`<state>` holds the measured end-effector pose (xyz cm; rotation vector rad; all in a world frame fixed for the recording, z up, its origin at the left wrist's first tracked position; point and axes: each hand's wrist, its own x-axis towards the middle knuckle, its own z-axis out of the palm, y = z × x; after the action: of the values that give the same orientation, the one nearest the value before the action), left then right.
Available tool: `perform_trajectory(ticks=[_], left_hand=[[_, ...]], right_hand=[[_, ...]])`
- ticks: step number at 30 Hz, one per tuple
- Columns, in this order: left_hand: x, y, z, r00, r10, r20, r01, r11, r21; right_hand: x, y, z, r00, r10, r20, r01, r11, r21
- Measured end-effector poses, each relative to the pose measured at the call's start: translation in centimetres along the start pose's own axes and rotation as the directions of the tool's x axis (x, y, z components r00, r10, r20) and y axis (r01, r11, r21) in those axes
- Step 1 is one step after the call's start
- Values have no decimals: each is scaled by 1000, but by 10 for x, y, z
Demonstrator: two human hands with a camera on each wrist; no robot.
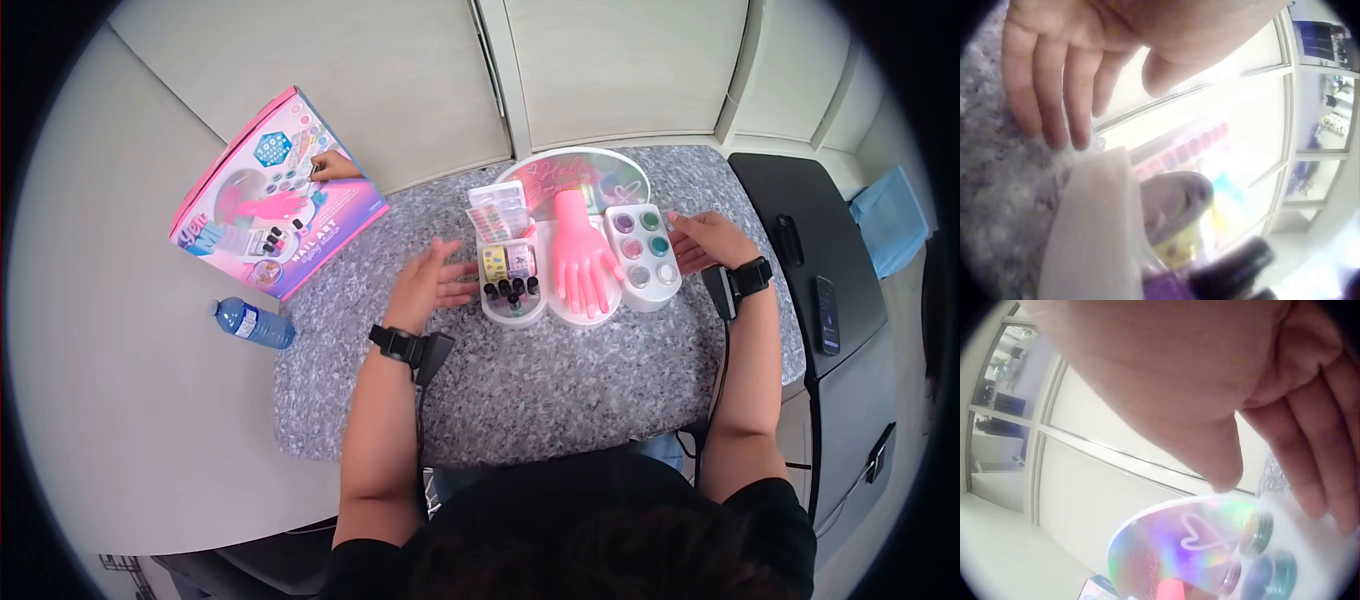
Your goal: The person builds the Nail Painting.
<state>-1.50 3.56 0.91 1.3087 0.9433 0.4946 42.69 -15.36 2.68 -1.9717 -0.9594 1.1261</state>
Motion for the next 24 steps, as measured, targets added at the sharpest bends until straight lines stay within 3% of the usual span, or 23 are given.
perform_trajectory(ticks=[5, 8, 10, 11, 13, 17, 24], left_hand=[[-1, -22, -7, 997, 65, -48, -69, 994, -81], [10, -31, -13, 980, 126, -156, -149, 978, -147], [18, -37, -15, 941, 164, -297, -226, 956, -189], [18, -38, -16, 940, 165, -300, -229, 955, -190], [18, -40, -15, 919, 156, -361, -255, 935, -245], [17, -39, -17, 921, 128, -367, -245, 924, -293], [29, -50, -16, 929, 244, -277, -317, 911, -262]], right_hand=[[3, -4, 21, 995, -91, -29, 94, 989, 114], [6, -10, 40, 992, -123, -11, 122, 969, 213], [17, -6, 52, 978, -199, 63, 161, 910, 382], [20, -4, 55, 976, -199, 85, 145, 894, 424], [22, -4, 70, 969, -247, 26, 203, 849, 487], [29, -1, 83, 965, -251, -77, 249, 780, 575], [37, 5, 91, 967, -189, -173, 255, 768, 588]])
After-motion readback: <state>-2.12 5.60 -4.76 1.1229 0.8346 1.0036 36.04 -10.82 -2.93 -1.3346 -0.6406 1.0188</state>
